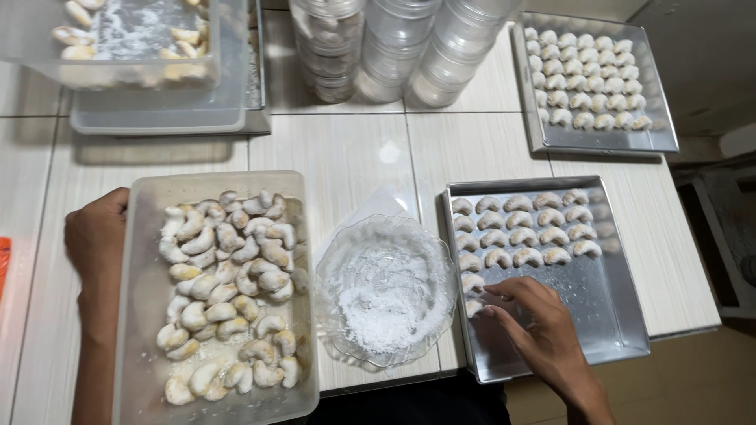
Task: Coating crescent-shaped cookies with powdered sugar and arranging them on a tray
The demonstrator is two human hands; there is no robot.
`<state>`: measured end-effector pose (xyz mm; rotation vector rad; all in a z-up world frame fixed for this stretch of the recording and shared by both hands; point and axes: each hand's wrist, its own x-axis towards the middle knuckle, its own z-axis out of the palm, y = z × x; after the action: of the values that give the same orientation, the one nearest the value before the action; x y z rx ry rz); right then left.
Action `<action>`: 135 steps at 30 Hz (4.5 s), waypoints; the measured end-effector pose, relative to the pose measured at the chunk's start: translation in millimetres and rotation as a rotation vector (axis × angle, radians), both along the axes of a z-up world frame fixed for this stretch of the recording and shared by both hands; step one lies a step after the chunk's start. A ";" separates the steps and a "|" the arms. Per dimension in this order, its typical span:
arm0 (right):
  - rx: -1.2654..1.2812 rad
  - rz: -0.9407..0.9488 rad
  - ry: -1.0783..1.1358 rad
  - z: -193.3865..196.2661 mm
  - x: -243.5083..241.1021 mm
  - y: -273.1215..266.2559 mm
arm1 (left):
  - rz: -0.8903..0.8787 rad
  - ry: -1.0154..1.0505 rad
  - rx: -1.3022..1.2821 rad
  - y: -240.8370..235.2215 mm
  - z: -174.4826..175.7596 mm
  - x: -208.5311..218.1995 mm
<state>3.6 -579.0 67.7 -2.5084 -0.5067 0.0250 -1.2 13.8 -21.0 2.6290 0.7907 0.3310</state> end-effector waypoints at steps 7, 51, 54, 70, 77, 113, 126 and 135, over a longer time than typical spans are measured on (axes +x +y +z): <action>0.103 0.354 -0.014 30.0 26.1 68.2 | 0.036 0.114 0.058 -6.2 10.9 2.9; -0.510 0.810 -0.333 61.9 97.4 302.0 | -0.011 -0.149 -0.212 -37.0 82.4 -4.6; -0.257 0.779 -0.260 97.4 86.7 273.4 | -0.005 -0.103 -0.177 -36.5 79.2 -4.0; -0.327 0.748 0.118 21.3 53.2 139.1 | 0.065 0.050 -0.071 -28.1 43.0 1.4; -0.173 0.774 0.042 16.4 37.9 133.0 | 0.049 0.032 -0.075 -23.1 37.0 0.7; -0.174 0.725 -0.023 12.0 23.8 127.5 | 0.027 0.023 -0.069 -28.7 43.9 -1.5; -0.008 0.776 0.268 35.3 17.5 123.8 | 0.022 0.026 -0.056 -24.9 38.1 -1.0; -0.023 0.792 0.236 34.6 18.3 129.7 | 0.018 0.015 -0.066 -23.0 36.6 -1.5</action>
<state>21.9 -449.4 102.3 -2.1253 -1.3523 0.6170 -2.7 -9.3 15.5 2.5679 0.8162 0.2851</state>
